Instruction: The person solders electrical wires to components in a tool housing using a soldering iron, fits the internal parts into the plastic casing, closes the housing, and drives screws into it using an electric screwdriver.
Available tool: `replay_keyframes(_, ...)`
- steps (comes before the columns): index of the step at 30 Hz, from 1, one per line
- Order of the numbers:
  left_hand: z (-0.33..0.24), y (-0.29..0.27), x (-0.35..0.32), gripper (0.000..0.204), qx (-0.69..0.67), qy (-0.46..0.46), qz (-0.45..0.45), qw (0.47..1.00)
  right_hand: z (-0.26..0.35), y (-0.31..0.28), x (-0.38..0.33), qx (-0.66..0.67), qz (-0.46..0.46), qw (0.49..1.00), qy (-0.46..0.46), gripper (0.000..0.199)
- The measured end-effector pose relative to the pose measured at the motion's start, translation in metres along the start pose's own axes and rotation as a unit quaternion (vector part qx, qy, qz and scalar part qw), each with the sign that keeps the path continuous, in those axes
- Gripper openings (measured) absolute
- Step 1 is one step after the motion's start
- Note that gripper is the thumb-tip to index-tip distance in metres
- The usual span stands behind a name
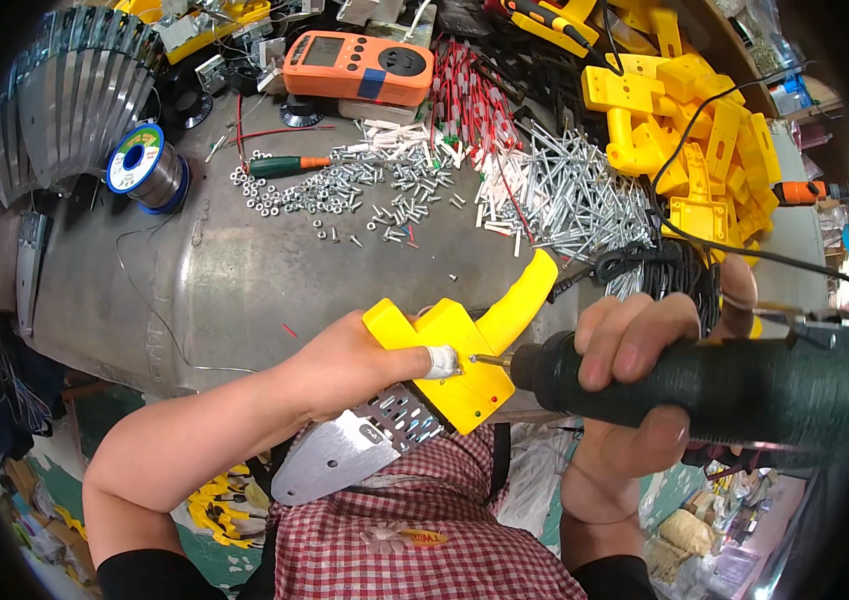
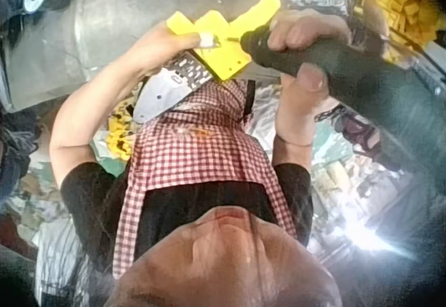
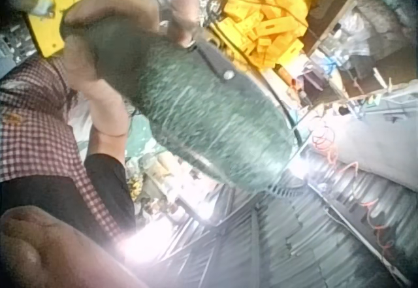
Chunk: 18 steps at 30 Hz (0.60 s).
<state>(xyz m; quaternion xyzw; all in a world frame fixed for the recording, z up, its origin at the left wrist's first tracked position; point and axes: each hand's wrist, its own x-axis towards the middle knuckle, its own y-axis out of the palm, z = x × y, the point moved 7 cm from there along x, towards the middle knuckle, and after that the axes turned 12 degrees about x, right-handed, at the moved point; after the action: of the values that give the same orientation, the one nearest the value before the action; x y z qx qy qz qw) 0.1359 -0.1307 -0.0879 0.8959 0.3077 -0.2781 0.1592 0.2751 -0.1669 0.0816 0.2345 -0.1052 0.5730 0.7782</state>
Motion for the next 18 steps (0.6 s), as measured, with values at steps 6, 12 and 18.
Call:
replay_keyframes(6,-0.001,0.002,0.001,0.040,-0.035,0.027,0.021,0.999,-0.002,0.001,-0.007,0.016,0.031,0.999,-0.027,0.092)
replay_keyframes(12,0.000,0.003,0.000,0.039,-0.018,0.010,0.020,1.000,0.003,-0.007,-0.018,0.074,0.042,0.996,-0.026,0.094)
replay_keyframes(18,-0.006,0.004,-0.004,0.038,-0.036,0.015,0.017,0.999,0.003,-0.005,-0.022,0.024,0.017,0.996,-0.089,0.087)
